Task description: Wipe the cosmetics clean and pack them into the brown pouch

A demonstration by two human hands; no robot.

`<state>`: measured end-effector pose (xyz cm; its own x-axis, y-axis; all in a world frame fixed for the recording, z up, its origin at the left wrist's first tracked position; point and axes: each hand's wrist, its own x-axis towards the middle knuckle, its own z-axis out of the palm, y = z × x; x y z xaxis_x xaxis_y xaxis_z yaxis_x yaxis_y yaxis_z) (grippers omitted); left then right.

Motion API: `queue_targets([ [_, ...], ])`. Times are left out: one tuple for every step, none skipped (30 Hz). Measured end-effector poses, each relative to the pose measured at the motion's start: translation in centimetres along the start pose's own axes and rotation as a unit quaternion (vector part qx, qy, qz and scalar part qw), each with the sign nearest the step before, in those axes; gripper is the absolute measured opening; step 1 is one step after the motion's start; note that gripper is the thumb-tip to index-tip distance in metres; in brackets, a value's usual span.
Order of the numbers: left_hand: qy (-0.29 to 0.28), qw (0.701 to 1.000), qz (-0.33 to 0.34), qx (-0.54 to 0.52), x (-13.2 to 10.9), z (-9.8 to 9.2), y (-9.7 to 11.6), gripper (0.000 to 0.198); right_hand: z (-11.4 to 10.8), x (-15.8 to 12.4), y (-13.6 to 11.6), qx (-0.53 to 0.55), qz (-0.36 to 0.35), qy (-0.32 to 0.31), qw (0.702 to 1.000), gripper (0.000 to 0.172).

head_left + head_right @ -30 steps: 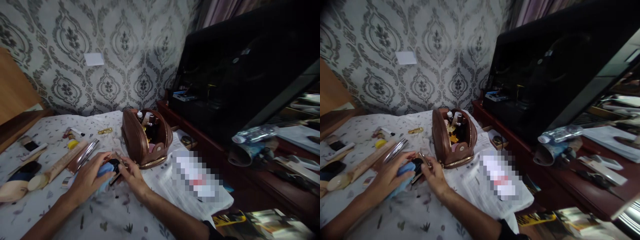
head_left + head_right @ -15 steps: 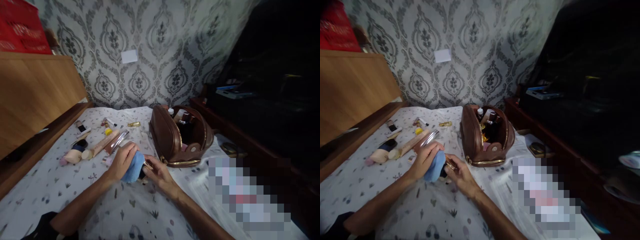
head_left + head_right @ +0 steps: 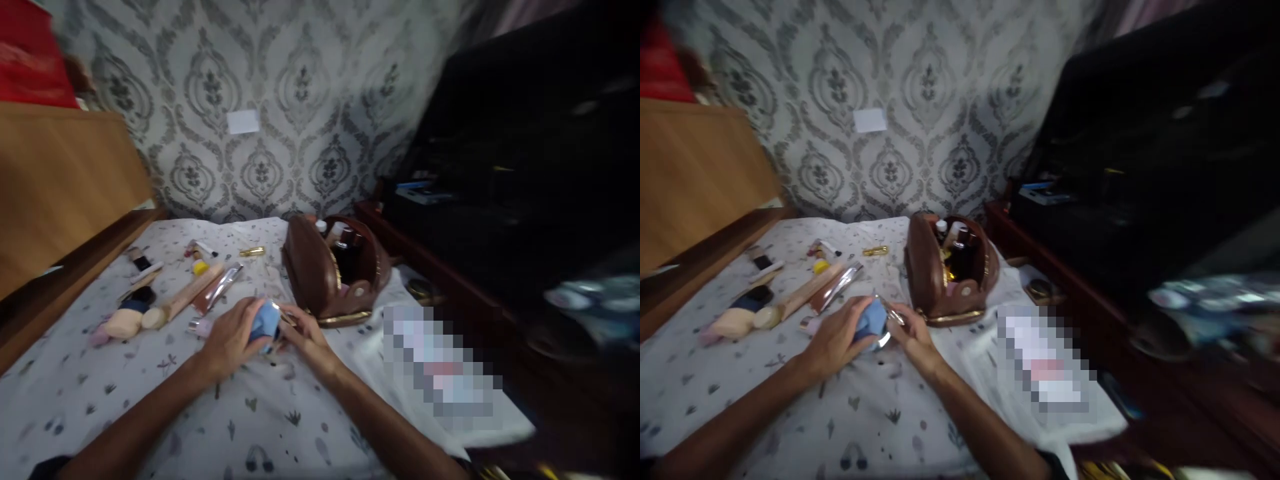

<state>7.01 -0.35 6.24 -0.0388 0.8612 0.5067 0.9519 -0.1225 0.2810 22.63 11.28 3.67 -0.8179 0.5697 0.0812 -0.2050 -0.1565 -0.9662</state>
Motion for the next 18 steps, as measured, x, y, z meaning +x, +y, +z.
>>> queue_targets([
  [0.000,1.000,-0.007,0.013,-0.5,0.1,-0.2,0.048,0.0,0.0,0.1,0.010,-0.002,0.025,1.000,0.058],
  [0.002,1.000,-0.014,0.025,-0.9,0.2,-0.6,0.045,0.0,0.1,0.2,0.018,-0.010,0.055,0.998,0.059],
  [-0.015,0.999,-0.025,0.044,-1.4,0.1,-1.1,0.043,0.0,0.3,0.3,0.022,-0.012,0.069,0.997,0.059],
  [-0.027,0.997,-0.032,0.072,-1.8,0.0,-1.8,0.041,0.0,0.4,0.5,0.027,-0.007,0.073,0.997,0.060],
  [-0.043,0.993,-0.029,0.107,-2.1,-0.2,-2.5,0.041,-0.1,0.5,0.6,0.037,0.000,0.071,0.997,0.062],
  [-0.056,0.987,-0.024,0.147,-2.4,-0.6,-3.3,0.041,-0.2,0.6,0.7,0.044,0.001,0.076,0.996,0.064],
  [-0.071,0.982,-0.008,0.173,-2.6,-1.2,-4.0,0.041,-0.2,0.7,0.8,0.048,0.004,0.074,0.996,0.065],
  [-0.080,0.977,0.009,0.196,-2.7,-2.0,-4.6,0.041,-0.3,0.7,0.9,0.052,0.004,0.073,0.996,0.065],
  [-0.089,0.970,0.013,0.226,-2.6,-2.9,-5.1,0.044,-0.3,0.7,0.9,0.054,0.003,0.073,0.996,0.065],
  [-0.092,0.962,0.009,0.257,-2.5,-3.9,-5.4,0.047,-0.3,0.7,0.9,0.056,0.001,0.073,0.996,0.064],
  [-0.099,0.950,-0.013,0.294,-2.3,-4.8,-5.6,0.049,-0.3,0.6,0.9,0.059,-0.003,0.074,0.996,0.064],
  [-0.105,0.938,-0.039,0.328,-2.0,-5.7,-5.6,0.051,-0.2,0.6,0.9,0.061,-0.006,0.074,0.995,0.064],
  [-0.104,0.927,-0.068,0.353,-1.8,-6.3,-5.6,0.051,-0.2,0.6,0.9,0.063,-0.008,0.073,0.995,0.064],
  [-0.099,0.921,-0.093,0.364,-1.6,-6.6,-5.5,0.050,-0.2,0.7,1.0,0.065,-0.011,0.072,0.995,0.064],
  [-0.090,0.923,-0.107,0.359,-1.6,-6.6,-5.5,0.047,-0.2,0.7,1.0,0.066,-0.013,0.070,0.995,0.065],
  [-0.080,0.933,-0.105,0.336,-1.7,-6.3,-5.5,0.044,-0.2,0.7,1.0,0.066,-0.013,0.069,0.995,0.066],
  [-0.078,0.947,-0.084,0.300,-1.9,-5.7,-5.7,0.041,-0.3,0.7,1.1,0.064,-0.014,0.069,0.995,0.067],
  [-0.086,0.962,-0.053,0.255,-2.2,-4.9,-5.9,0.038,-0.3,0.7,1.1,0.064,-0.016,0.070,0.995,0.068],
])
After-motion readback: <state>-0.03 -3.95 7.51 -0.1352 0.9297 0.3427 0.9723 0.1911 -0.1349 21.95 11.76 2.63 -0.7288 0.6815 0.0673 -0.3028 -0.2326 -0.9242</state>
